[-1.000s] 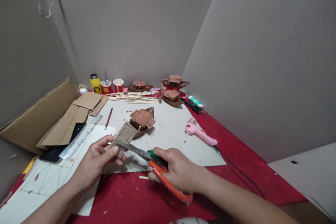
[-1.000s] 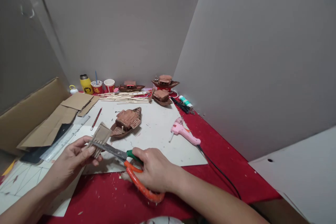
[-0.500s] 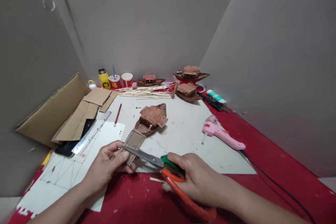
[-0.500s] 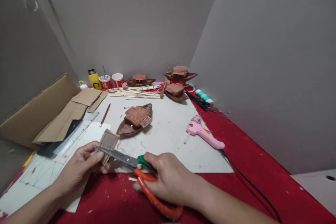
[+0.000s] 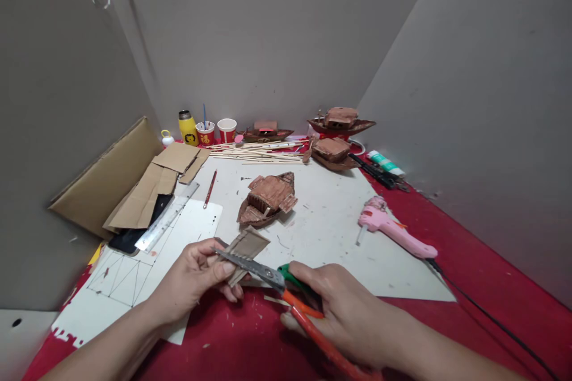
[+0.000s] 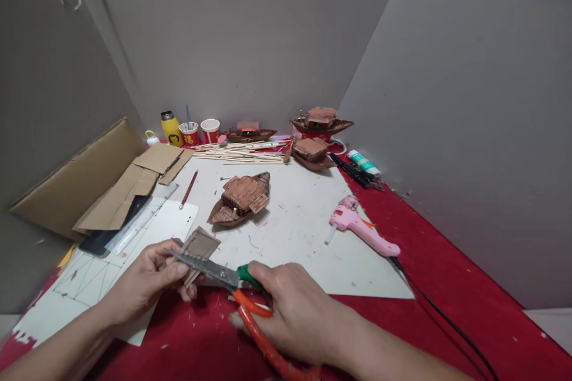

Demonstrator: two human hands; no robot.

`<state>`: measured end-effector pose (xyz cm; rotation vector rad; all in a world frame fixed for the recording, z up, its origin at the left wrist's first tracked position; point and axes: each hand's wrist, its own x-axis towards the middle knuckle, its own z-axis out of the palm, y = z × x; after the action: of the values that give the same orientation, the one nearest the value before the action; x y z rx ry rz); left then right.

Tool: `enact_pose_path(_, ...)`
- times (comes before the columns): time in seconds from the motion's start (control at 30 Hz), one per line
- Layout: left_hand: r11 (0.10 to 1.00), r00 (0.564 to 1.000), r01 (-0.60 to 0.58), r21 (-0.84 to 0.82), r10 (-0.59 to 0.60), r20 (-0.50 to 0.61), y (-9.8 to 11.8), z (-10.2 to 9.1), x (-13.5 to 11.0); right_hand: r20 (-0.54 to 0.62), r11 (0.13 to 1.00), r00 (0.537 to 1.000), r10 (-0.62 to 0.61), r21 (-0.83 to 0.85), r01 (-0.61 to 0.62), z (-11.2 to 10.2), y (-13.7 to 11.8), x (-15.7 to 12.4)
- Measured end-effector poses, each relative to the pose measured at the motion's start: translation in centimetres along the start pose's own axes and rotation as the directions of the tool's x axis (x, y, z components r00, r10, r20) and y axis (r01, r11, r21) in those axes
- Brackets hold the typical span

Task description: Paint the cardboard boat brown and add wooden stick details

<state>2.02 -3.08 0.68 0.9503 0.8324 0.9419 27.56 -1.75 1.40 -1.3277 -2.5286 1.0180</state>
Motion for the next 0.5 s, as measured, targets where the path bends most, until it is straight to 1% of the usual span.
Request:
enact_pose_path(0.17,0.995,0.995,0.103,-0.012,-0.103,0.001,0.5,-0.8,-0.4,0.048,0.998,0.998,0.027,0.052,-0.029,0.1,-0.3,0.2)
enact_pose_path(0.37,0.966,0.967,0.256,0.026,-0.256,-0.014,0.7,-1.9,-1.4,0.151,0.990,0.988,0.039,0.130,-0.059,0.5,-0.3,0.5)
enact_pose_path(0.43,0.962,0.964,0.265,0.061,-0.265,-0.007,1.2,-2.5,-1.9,0.178,0.982,0.984,0.023,0.182,-0.056,0.6,-0.3,0.5)
enact_pose_path(0.47,0.963,0.967,0.254,0.086,-0.253,-0.013,1.6,-2.9,-2.2,0.180,0.973,0.984,0.010,0.223,-0.051,0.6,-0.2,0.5)
enact_pose_path(0.5,0.969,0.976,0.218,0.112,-0.216,-0.037,2.0,-3.2,-2.4,0.170,0.962,0.985,-0.004,0.269,-0.043,0.5,-0.1,0.4)
